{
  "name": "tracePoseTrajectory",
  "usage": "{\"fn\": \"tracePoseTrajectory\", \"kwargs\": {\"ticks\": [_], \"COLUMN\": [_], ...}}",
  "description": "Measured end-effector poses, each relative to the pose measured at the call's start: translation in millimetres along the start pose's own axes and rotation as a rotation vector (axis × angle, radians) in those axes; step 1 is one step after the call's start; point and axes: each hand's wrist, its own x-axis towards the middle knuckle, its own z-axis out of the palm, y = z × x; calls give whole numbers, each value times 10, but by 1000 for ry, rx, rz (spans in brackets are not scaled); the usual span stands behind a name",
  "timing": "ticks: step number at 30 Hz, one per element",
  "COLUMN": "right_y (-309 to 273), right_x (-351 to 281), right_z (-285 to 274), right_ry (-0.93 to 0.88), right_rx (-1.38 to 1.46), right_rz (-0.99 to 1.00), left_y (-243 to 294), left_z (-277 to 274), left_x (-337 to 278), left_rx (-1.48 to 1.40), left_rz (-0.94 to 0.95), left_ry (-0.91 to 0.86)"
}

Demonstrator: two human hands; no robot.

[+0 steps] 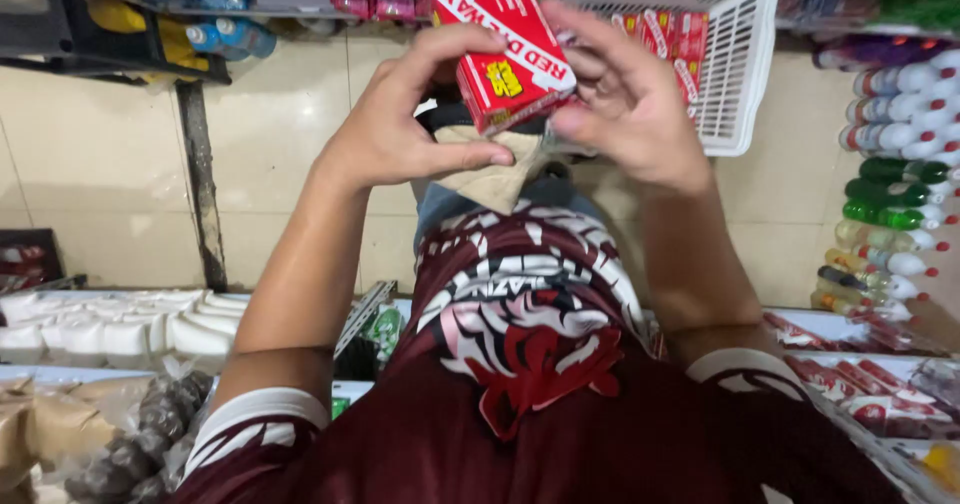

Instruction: Wiping down boxes of floor wax with a cloth and organizing them in a basket and on shelves.

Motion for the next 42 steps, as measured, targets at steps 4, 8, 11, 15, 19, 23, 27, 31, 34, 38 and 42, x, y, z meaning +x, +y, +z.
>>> {"fn": "tracePoseTrajectory", "kwargs": {"ticks": [4, 8, 11, 15, 19, 23, 27, 31, 34, 38, 42], "right_y": [-174, -138, 93, 317, 638, 891, 938, 1053, 1083, 1159, 1179], "right_x": [167, 339, 607, 1072, 1535, 1967, 2271, 2361, 2412, 2450, 2519], "right_z": [52, -46, -282, -545, -912, -1177, -1132, -1144, -1147, -1132, -1134], "right_ry": [50, 195, 272, 304, 329, 402, 362, 360, 374, 457, 530], "right_rx": [-203, -504, -517, -660, -945, -1279, -1300, -1322, -1407, -1566, -1545], "right_rz": [18, -117, -206, -342, -493, -463, -249, -295, -295, -316, -360], "left_y": [-25, -298, -494, -728, -1118, -1584, -1959, -2149, -2343, -2492, -2667], "left_z": [-82, -30, 53, 180, 295, 406, 528, 608, 683, 761, 864], "left_x": [172, 150, 138, 47, -42, -168, -263, -306, -342, -387, -456], "left_rx": [44, -33, -105, -81, -84, -122, -119, -126, -109, -146, -221], "left_rz": [14, -28, -62, -149, -194, -260, -324, -400, -440, -540, -502], "left_ry": [-23, 84, 166, 146, 177, 199, 218, 222, 217, 198, 180]}}
